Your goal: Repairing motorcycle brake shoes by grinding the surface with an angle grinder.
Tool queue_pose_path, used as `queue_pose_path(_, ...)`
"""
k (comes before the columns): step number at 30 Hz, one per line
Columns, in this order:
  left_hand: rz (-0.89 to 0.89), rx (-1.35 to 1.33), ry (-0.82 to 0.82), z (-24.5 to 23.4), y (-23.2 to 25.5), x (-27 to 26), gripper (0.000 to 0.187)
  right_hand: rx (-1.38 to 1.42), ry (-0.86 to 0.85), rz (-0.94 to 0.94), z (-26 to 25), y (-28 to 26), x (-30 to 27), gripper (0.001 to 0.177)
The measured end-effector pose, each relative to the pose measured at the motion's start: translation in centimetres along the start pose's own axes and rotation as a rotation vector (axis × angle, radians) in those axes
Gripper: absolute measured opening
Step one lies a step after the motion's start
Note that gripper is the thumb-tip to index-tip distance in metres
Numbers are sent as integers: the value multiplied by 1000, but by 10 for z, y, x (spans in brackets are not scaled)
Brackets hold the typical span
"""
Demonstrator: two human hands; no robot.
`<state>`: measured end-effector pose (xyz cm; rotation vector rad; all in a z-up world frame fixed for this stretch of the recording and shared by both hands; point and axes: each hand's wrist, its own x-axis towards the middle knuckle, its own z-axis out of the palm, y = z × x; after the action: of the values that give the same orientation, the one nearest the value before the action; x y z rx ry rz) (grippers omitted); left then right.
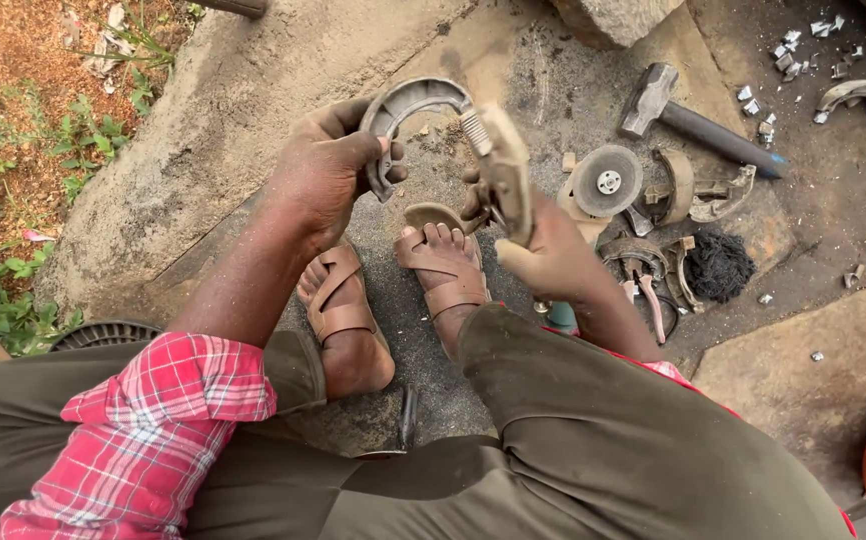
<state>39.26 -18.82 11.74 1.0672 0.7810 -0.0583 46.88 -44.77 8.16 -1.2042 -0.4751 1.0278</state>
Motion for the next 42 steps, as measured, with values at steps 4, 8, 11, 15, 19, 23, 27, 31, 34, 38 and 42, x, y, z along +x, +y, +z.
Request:
queue_pose_path(4, 39, 125, -92, 8, -3, 15, 42, -620, 44, 169, 12, 8, 12, 74)
queue_pose_path(8, 60, 159, -93, 17, -12, 23, 37, -612, 39, 83, 9, 17, 14, 59)
queue_pose_path(11, 53, 130, -140, 22, -16, 26, 35, -648, 53, 110, 13, 12, 15, 55)
queue_pose_path(15, -1, 74, -162, 25, -18, 30, 33, -694, 148, 168, 13, 23, 14, 53)
queue_pose_path(19, -4, 29, -62, 28, -20, 36, 37, -529, 187, 277, 11, 17, 16, 46)
queue_pose_path(23, 57, 79, 54, 38, 1, 15, 62, -393, 120, 296, -9, 25, 16, 50)
queue_pose_path(27, 274, -114, 211, 36, -43, 20, 45, -530, 60, 252, -8, 31, 22, 38)
queue_pose_path(31, 177, -349, 360, 43, -51, 21, 32, -620, 135, 267, 11, 12, 29, 52)
queue_pose_path(34, 247, -210, 267, 40, -31, 17, 25, -696, 219, 254, 8, 18, 23, 36)
queue_pose_path(38, 1262, 946, -247, 22, 13, 2, 24, -753, 275, 264, -5, 24, 5, 32)
queue_pose_path(42, 837, 305, 178, 12, 30, 8, 33, -701, 196, 238, -8, 32, -3, 36)
